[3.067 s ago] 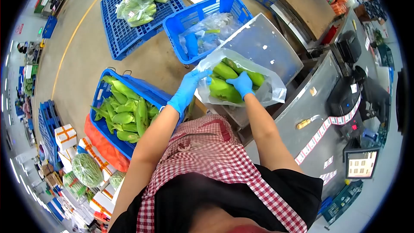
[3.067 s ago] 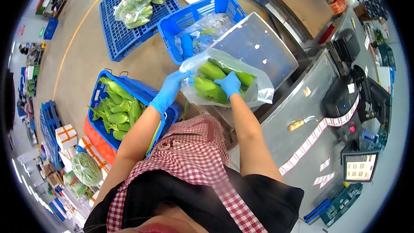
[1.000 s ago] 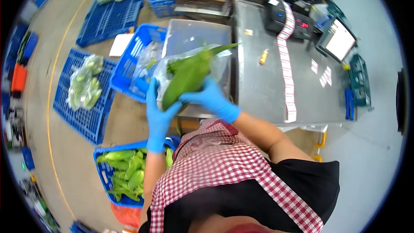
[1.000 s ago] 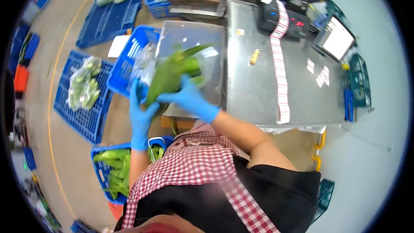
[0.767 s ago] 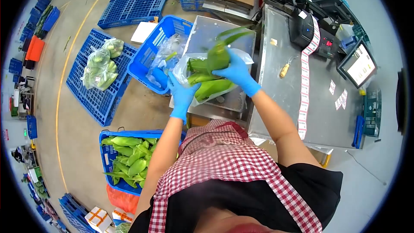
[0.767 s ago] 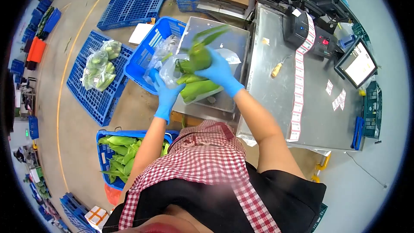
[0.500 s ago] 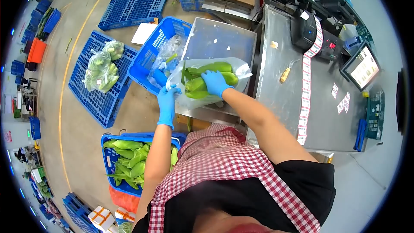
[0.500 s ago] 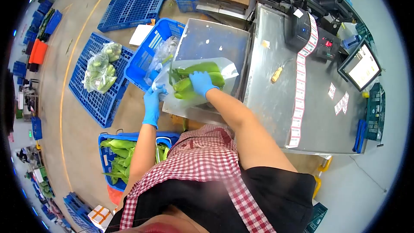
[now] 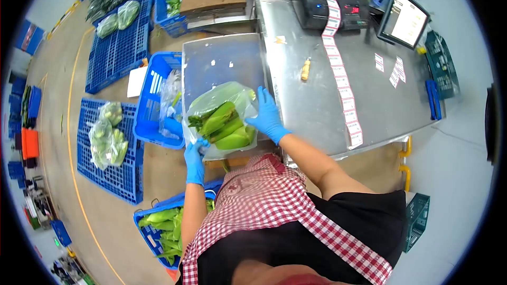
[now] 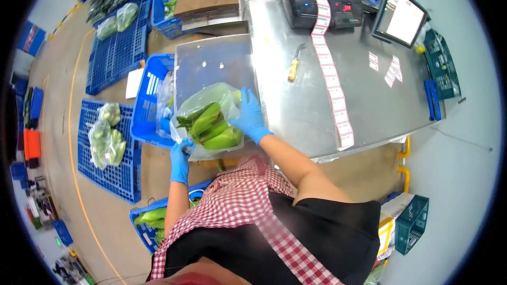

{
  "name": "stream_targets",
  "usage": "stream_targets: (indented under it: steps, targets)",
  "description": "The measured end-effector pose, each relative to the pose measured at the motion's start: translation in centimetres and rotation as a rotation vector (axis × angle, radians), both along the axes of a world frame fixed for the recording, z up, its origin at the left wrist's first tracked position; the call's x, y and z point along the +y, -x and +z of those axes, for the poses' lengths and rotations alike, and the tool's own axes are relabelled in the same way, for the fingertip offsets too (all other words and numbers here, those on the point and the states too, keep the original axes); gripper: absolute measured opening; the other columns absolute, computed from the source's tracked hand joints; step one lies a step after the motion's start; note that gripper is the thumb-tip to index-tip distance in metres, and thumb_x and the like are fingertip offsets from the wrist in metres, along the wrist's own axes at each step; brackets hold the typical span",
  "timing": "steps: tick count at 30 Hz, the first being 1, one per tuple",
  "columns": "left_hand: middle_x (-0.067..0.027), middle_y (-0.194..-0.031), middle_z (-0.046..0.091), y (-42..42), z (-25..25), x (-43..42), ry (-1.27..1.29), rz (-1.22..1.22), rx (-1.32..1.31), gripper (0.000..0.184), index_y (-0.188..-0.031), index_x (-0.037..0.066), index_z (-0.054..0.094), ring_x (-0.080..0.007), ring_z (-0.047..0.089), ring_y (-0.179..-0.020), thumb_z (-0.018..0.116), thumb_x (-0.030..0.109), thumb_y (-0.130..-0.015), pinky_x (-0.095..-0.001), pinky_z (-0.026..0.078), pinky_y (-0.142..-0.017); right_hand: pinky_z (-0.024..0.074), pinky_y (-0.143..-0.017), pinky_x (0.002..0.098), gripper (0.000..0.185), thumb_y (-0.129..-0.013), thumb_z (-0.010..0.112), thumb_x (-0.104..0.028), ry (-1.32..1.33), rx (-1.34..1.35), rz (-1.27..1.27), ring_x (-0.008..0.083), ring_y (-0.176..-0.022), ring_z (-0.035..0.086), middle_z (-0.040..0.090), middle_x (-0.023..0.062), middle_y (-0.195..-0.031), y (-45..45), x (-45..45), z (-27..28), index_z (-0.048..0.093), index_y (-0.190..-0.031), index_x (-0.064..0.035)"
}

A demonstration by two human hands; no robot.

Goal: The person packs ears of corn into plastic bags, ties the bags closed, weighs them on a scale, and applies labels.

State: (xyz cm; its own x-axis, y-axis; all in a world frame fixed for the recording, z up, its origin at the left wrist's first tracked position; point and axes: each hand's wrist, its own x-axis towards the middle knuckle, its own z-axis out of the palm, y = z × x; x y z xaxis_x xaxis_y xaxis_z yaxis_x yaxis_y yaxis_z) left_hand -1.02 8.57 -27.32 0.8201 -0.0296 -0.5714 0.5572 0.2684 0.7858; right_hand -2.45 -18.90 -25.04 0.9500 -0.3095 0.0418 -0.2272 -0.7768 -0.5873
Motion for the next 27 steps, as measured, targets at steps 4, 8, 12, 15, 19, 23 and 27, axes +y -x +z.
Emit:
stream_targets:
  steps: [4,8,12,15,19,23,27]
  targets:
    - [-0.0089,-0.083,0.062,1.1,-1.0,0.2,-0.011,0.008,0.044,0.021,-0.096,-0.001,0.057,-0.0186,0.059,-0.074,0.053,0.007,-0.077,-0.0294,0.047,-0.071,0.0326,-0.099,0.0394,0.102,-0.058,0.076,-0.033,-0.355,0.121,-0.04,0.0368,-0.12,0.036,0.034,0.0254,-0.13,-0.2,0.7,-1.8,0.019,-0.134,0.0029]
    - [-0.0065,-0.084,0.062,2.2,-2.4,0.2,0.021,-0.012,0.119,0.022,-0.097,0.002,0.058,-0.0169,0.059,-0.074,0.054,0.007,-0.077,-0.0286,0.046,-0.07,0.0359,-0.096,0.039,0.089,-0.064,0.071,-0.041,-0.532,0.152,0.038,0.0362,-0.115,0.043,0.041,0.025,-0.125,-0.1,1.2,-5.1,0.03,-0.129,0.0047]
    - [-0.006,-0.085,0.062,2.6,-2.6,-0.3,0.076,0.026,0.154,0.018,-0.096,0.005,0.058,-0.0157,0.058,-0.078,0.054,0.012,-0.08,-0.0278,0.045,-0.071,0.0382,-0.093,0.0379,0.079,-0.068,0.064,-0.05,-0.408,0.35,0.099,0.0347,-0.111,0.047,0.048,0.0236,-0.12,0.3,1.4,-3.1,0.043,-0.121,0.005]
    - [-0.0061,-0.085,0.062,2.7,-3.1,-0.1,0.117,0.014,0.17,0.016,-0.094,0.006,0.057,-0.0161,0.058,-0.081,0.053,0.018,-0.083,-0.028,0.044,-0.073,0.0405,-0.089,0.0378,0.071,-0.07,0.061,-0.051,-0.288,0.32,0.182,0.0338,-0.104,0.051,0.053,0.0231,-0.113,0.3,2.1,-3.9,0.052,-0.112,0.0042]
    - [-0.007,-0.082,0.062,3.1,-4.0,-0.4,0.219,-0.037,0.218,0.016,-0.087,0.007,0.057,-0.0183,0.058,-0.081,0.051,0.022,-0.086,-0.0306,0.044,-0.073,0.043,-0.083,0.0356,0.052,-0.074,0.06,-0.044,-0.463,0.521,0.529,0.0288,-0.092,0.057,0.06,0.0192,-0.095,-1.2,3.0,-5.9,0.061,-0.097,0.0023]
    - [-0.0083,-0.075,0.06,3.2,-2.6,0.6,0.157,-0.135,0.135,0.018,-0.081,0.008,0.055,-0.0206,0.057,-0.077,0.049,0.024,-0.087,-0.0341,0.044,-0.075,0.044,-0.068,0.029,0.029,-0.08,0.049,-0.028,-1.156,0.327,0.419,0.0168,-0.069,0.056,0.06,0.0098,-0.074,-3.0,1.7,-8.7,0.061,-0.071,-0.0026]
    - [-0.0064,-0.079,0.054,-2.6,4.7,5.0,0.263,-0.021,-0.04,0.015,-0.08,0.005,0.052,-0.0217,0.054,-0.077,0.049,0.02,-0.084,-0.0422,0.042,-0.085,0.0466,-0.071,0.0291,0.024,-0.085,0.044,-0.018,-1.482,0.009,0.027,0.0166,-0.072,0.058,0.06,0.0086,-0.08,-2.8,-2.1,-6.0,0.059,-0.088,0.0001]
